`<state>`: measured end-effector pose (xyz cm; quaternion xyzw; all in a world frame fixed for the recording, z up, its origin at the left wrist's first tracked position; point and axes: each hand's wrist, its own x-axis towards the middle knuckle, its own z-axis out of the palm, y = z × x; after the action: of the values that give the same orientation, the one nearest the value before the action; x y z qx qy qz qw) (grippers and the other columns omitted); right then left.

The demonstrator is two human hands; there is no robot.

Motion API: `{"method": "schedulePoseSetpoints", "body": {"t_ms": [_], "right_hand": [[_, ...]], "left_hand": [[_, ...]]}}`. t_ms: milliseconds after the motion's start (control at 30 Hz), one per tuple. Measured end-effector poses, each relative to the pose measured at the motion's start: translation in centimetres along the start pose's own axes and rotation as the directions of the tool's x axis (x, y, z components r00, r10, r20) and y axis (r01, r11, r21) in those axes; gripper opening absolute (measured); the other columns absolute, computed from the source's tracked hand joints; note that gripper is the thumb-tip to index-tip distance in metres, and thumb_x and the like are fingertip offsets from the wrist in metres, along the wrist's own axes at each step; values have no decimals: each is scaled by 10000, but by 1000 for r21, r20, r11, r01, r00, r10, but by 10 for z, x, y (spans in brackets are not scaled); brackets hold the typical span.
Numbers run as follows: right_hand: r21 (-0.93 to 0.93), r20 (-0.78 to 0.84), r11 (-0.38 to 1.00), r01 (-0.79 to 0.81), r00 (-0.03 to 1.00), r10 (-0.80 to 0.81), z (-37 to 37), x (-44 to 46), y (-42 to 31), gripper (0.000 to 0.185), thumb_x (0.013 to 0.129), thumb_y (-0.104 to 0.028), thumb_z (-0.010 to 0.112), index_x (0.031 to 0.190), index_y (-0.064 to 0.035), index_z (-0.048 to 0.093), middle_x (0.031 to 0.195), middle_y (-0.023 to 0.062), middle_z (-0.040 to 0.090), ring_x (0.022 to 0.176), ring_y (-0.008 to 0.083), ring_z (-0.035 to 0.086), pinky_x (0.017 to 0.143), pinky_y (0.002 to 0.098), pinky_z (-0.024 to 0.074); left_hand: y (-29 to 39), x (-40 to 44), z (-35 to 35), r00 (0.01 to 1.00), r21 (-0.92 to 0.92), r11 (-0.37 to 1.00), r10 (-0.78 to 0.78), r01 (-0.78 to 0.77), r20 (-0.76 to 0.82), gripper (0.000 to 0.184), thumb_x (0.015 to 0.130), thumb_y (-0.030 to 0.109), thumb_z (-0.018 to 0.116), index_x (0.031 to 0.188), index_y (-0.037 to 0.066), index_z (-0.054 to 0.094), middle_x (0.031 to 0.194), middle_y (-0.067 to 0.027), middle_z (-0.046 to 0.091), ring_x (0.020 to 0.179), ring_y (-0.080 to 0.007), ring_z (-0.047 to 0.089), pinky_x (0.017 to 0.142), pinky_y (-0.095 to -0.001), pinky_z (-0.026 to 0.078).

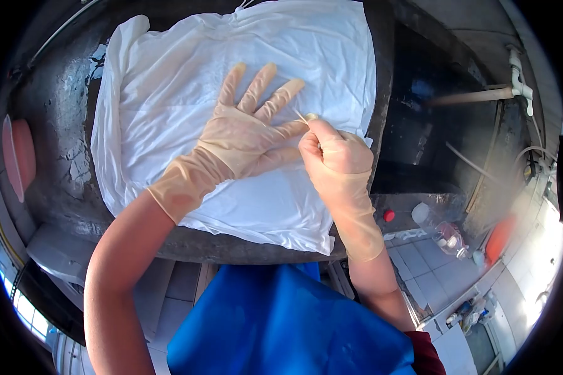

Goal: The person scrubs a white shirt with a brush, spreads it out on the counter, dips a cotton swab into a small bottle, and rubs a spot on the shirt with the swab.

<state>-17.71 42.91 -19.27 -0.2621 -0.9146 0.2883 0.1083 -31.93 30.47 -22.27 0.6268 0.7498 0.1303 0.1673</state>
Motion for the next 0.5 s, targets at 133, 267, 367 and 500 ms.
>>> {"method": "schedulePoseSetpoints", "body": {"t_ms": [133, 267, 367, 500], "right_hand": [[0, 5, 1000, -17, 1000, 17, -2, 4, -3, 142, 773, -77, 721, 769, -88, 579, 646, 50, 614, 597, 275, 623, 540, 391, 479], [-35, 34, 999, 9, 999, -8, -3, 4, -2, 104, 776, -52, 711, 854, -78, 647, 646, 85, 617, 595, 292, 630, 542, 387, 477], [-27, 26, 999, 21, 999, -21, -2, 8, -6, 146, 781, -28, 702, 924, -62, 709, 639, 124, 612, 589, 320, 631, 548, 388, 482], [-11, 27, 1000, -21, 999, 21, -5, 5, -4, 107, 786, -37, 697, 890, -63, 695, 619, 122, 597, 588, 338, 620, 551, 394, 487]], "left_hand": [[1, 0, -1, 1000, 18, 1000, -7, 7, 25, 521, 908, 630, 552, 1337, 348, 645, 1638, -25, 334, 1539, -361, 197, 1216, -645, 56], [-1, 0, 0, 1000, -21, 1000, -5, 5, 12, 516, 864, 598, 620, 1325, 369, 646, 1641, -44, 326, 1543, -394, 163, 1219, -642, 27], [2, 1, -3, 999, -2, 1000, -4, 4, 37, 523, 906, 624, 562, 1349, 357, 632, 1643, -27, 325, 1544, -357, 185, 1218, -642, 51], [0, 0, -3, 999, -1, 1000, -8, 8, 47, 527, 910, 613, 564, 1374, 365, 608, 1646, -27, 317, 1546, -360, 174, 1219, -645, 36]]}}
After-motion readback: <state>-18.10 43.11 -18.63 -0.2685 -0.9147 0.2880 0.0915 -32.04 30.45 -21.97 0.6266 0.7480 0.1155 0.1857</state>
